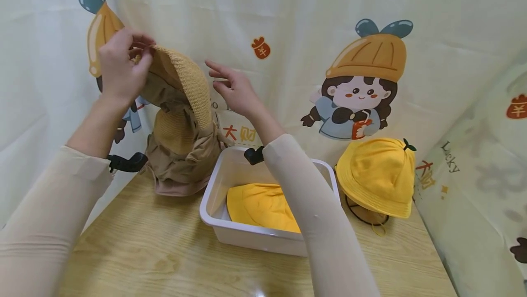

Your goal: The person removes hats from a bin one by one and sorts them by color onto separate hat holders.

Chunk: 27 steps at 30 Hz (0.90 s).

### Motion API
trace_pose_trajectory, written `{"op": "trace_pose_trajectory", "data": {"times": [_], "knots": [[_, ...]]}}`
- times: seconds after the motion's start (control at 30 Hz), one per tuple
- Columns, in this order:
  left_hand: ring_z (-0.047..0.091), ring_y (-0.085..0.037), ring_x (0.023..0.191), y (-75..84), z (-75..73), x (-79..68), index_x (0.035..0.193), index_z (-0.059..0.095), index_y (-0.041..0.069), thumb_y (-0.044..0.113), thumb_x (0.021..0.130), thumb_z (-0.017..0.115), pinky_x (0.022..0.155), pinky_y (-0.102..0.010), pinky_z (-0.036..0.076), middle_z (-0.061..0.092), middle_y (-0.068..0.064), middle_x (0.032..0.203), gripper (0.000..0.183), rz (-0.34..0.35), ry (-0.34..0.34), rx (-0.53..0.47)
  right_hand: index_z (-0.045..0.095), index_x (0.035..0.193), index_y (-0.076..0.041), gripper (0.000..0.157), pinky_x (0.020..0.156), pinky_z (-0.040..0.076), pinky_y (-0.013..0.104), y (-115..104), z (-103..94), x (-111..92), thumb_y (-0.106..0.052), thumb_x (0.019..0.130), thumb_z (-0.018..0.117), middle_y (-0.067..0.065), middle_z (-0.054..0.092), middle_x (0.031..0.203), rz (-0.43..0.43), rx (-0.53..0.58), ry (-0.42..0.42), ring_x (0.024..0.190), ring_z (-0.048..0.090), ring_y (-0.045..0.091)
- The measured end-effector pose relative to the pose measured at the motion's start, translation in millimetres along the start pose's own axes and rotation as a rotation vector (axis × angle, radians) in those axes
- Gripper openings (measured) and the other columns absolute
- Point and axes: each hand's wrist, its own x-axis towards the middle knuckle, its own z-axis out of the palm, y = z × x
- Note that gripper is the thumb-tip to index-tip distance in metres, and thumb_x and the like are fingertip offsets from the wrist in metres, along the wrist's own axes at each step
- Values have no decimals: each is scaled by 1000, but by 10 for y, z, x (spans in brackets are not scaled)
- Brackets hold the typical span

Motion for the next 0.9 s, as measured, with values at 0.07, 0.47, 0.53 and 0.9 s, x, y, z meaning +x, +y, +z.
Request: {"op": "trace_pose_trajectory", "data": {"times": [0.07,0.47,0.53,0.9], "knots": [[67,-23,96,16,23,-15,104,68,-1,5,95,57,87,-25,50,70,-13,101,15,-21,9,-13,42,153,-28,51,100,50,29,-14,47,25,-13,104,51,5,53,146,4,19,2,122,62,16],[49,-28,110,63,177,-378,116,73,10,27,93,70,93,-36,38,54,-18,116,29,-112,11,-26,46,151,-18,46,93,54,31,56,243,134,-11,105,48,9,57,139,-19,107,42,120,63,22],[55,-27,109,82,212,-467,127,68,9,26,93,71,94,-37,43,58,-18,117,39,-139,-39,-90,48,150,-18,45,93,54,30,60,262,134,-11,105,49,8,58,138,-15,122,58,119,63,20],[61,-20,110,275,431,-578,127,66,3,8,93,67,90,-37,55,61,-13,124,34,-341,-140,-273,66,129,-8,30,90,54,26,3,357,118,-12,100,60,6,68,124,-16,65,197,110,66,14]]}}
